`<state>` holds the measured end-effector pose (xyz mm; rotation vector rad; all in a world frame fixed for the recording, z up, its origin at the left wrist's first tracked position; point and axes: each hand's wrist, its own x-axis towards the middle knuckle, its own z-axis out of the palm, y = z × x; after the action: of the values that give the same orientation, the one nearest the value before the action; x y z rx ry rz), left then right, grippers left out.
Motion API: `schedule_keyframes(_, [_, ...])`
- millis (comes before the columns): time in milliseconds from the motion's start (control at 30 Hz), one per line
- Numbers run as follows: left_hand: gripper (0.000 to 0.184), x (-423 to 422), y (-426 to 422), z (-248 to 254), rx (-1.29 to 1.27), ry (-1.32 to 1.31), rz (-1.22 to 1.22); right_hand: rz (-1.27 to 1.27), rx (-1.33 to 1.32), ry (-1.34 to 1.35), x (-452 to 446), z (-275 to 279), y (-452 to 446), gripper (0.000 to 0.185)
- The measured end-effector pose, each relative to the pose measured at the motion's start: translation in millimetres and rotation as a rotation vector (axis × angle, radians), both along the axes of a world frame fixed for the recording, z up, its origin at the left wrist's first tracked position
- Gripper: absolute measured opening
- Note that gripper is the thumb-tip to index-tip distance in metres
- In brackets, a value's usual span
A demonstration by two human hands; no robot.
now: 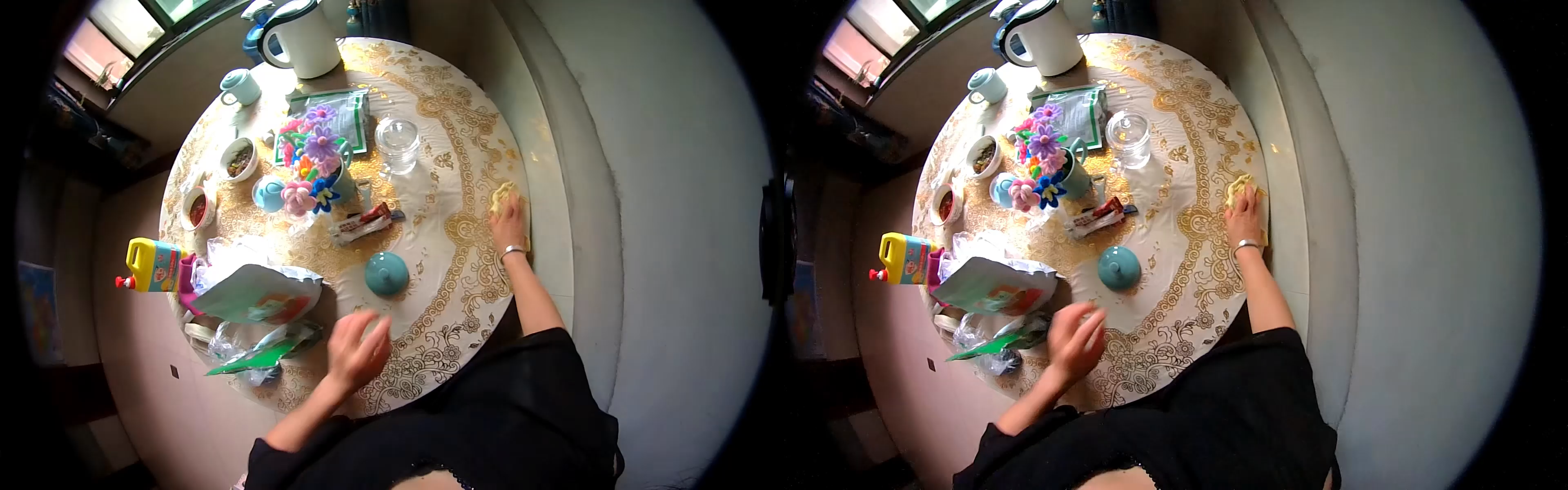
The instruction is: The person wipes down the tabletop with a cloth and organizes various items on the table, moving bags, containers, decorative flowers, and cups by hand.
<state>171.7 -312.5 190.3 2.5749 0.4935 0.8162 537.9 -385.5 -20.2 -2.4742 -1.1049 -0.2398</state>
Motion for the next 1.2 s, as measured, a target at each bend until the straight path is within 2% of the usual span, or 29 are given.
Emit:
schedule_keyframes(67, [0.030,7.4,-8.2,-79.8,-0.399,0.115,0.187,-0.021,-0.100,-0.031,-28.1,14.5,-21.3,0.039])
schedule_keyframes(133, [0.027,9.5,1.0,-135.4,-0.320,0.125,0.403,-0.058,-0.145,-0.020,-58.6,27.6,-49.5,0.039])
schedule_keyframes(167, [0.027,6.9,8.5,-149.1,-0.229,0.164,0.408,-0.086,-0.168,-0.004,-69.8,32.5,-61.7,0.038])
schedule_keyframes(267, [0.037,1.7,25.9,-179.6,-0.216,0.168,0.414,0.002,-0.079,0.027,-90.9,43.6,-88.2,0.042])
schedule_keyframes(333, [0.049,5.8,32.4,-182.5,-0.076,0.317,0.386,0.014,-0.018,0.069,-96.0,39.0,-91.0,0.042])
schedule_keyframes(367, [0.049,6.8,32.5,-183.9,-0.080,0.312,0.385,0.032,0.040,0.121,-95.4,34.2,-90.3,0.042])
schedule_keyframes(400, [0.052,5.4,31.3,-184.2,-0.098,0.341,0.381,0.028,0.016,0.136,-94.1,31.6,-85.2,0.052])
schedule_keyframes(433, [0.056,5.8,32.0,-185.0,-0.112,0.366,0.383,0.033,0.017,0.132,-88.7,29.9,-78.4,0.052])
schedule_keyframes(533, [0.057,5.3,33.8,-187.5,-0.093,0.408,0.377,-0.125,-0.093,-0.001,-55.7,23.5,-41.0,0.076])
schedule_keyframes(633, [0.058,5.9,32.4,-183.6,-0.119,0.438,0.380,-0.207,-0.076,0.054,-11.5,17.3,0.6,0.073])
schedule_keyframes(667, [0.058,5.3,33.6,-186.4,-0.095,0.440,0.378,-0.246,-0.080,-0.007,2.5,12.2,15.5,0.071])
schedule_keyframes(900, [0.059,9.5,33.2,-176.2,-0.100,0.517,0.381,-0.244,-0.024,-0.062,89.8,7.5,109.6,0.065])
schedule_keyframes(1200, [0.063,9.6,35.3,-173.2,-0.102,0.582,0.342,0.037,0.014,0.005,176.0,-4.2,237.2,0.061])
